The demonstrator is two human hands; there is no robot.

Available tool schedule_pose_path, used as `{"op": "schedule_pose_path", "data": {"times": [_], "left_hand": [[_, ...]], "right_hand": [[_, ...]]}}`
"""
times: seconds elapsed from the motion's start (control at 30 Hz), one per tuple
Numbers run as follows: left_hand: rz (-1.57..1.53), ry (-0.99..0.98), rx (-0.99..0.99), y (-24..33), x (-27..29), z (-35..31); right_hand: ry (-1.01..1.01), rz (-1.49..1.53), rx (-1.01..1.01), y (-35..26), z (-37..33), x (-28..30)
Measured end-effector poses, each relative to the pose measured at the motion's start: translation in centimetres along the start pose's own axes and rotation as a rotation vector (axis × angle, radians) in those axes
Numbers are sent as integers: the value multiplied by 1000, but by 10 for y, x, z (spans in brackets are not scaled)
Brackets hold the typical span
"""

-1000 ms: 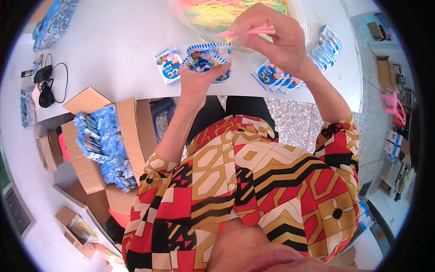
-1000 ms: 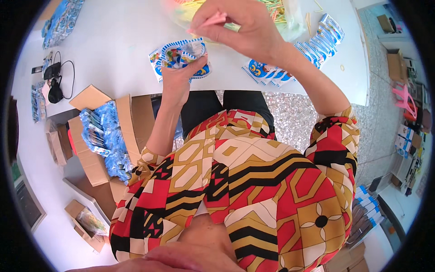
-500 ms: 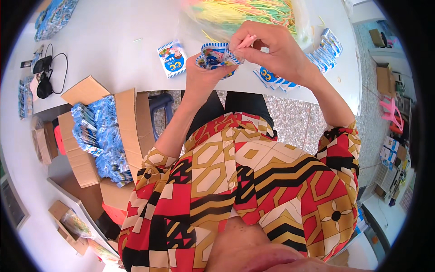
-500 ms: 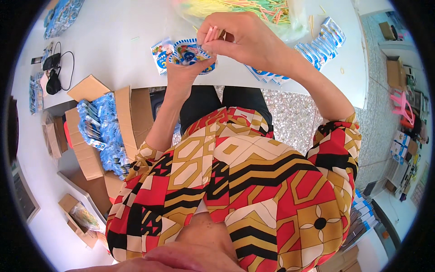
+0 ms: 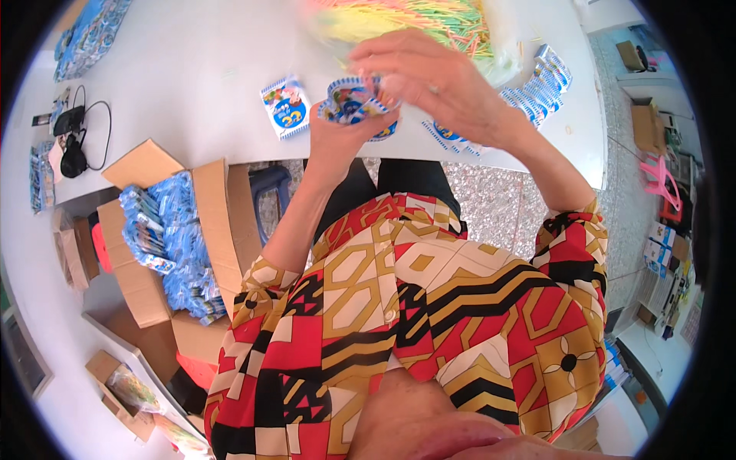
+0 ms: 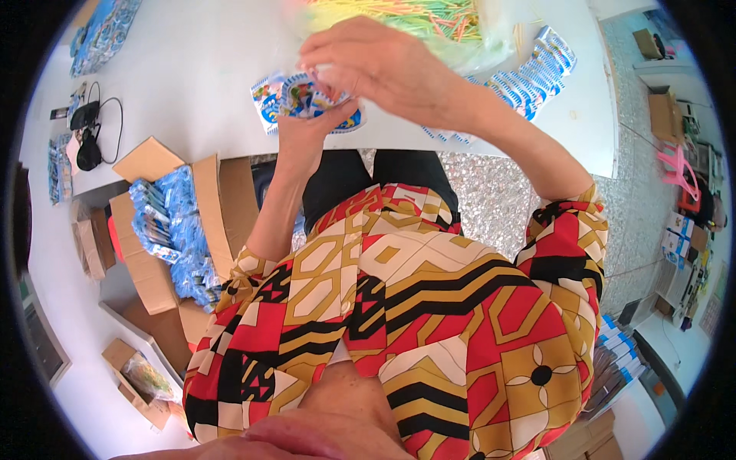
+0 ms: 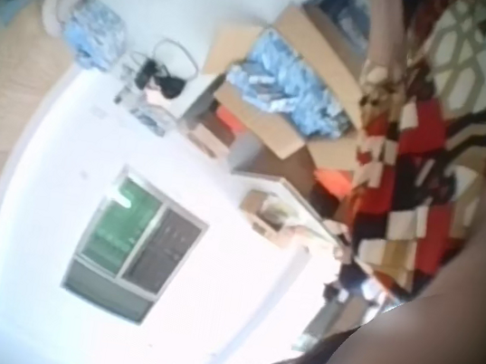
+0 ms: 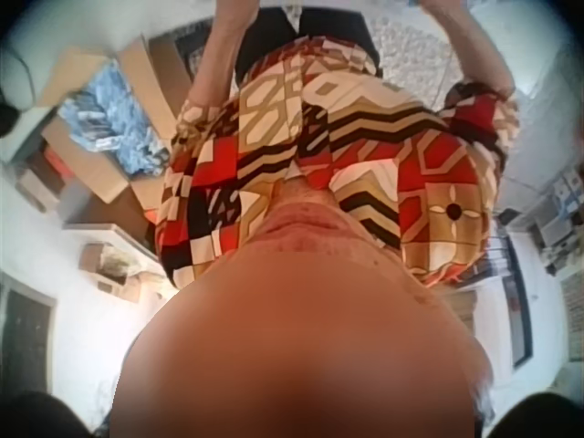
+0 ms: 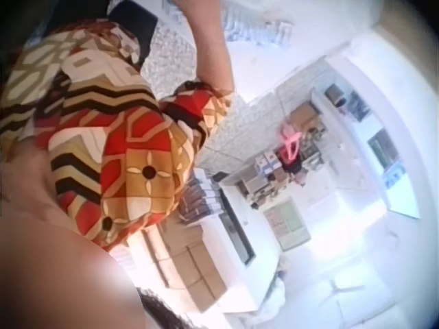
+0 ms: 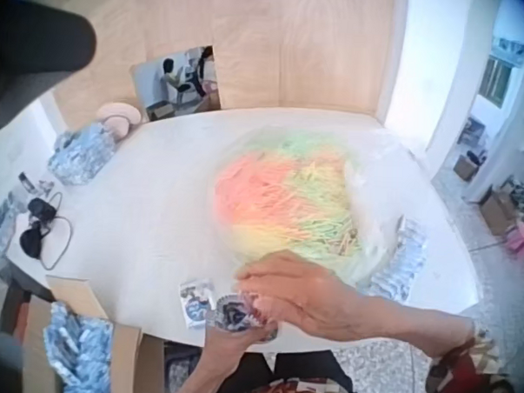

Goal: Placing bunches of colored plastic strands into individual plastic containers.

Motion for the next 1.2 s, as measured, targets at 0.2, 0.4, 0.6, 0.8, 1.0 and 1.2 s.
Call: {"op": "schedule_pose_path", "data": {"times": [0.2, 0.4, 0.6, 0.8, 1.0, 1.2], "left_hand": [[7, 20, 24, 5, 4, -4], [-4, -2, 20, 5, 2, -6], [28, -3, 24, 5, 5, -6], [24, -17, -30, 9, 5, -7], [31, -2, -21, 7, 6, -5], [-19, 7, -36, 11, -2, -1]], "right_hand": [[18, 176, -350, 18, 9, 7], [354, -319, -341, 171, -7, 28], [267, -531, -217, 205, 5, 29], [-131, -629, -349, 222, 24, 23], [-10, -568, -263, 228, 20, 16], [238, -383, -384, 175, 20, 49]]}}
Point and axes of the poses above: each hand's wrist, its own z-axis towards the middle knuckle, its own x-axis out of the back of the hand, y = z × x, the point moved 1 cm from there along z, towards the middle knuckle, and after that the axes turned 10 degrees about y, right-handed, at the moved point
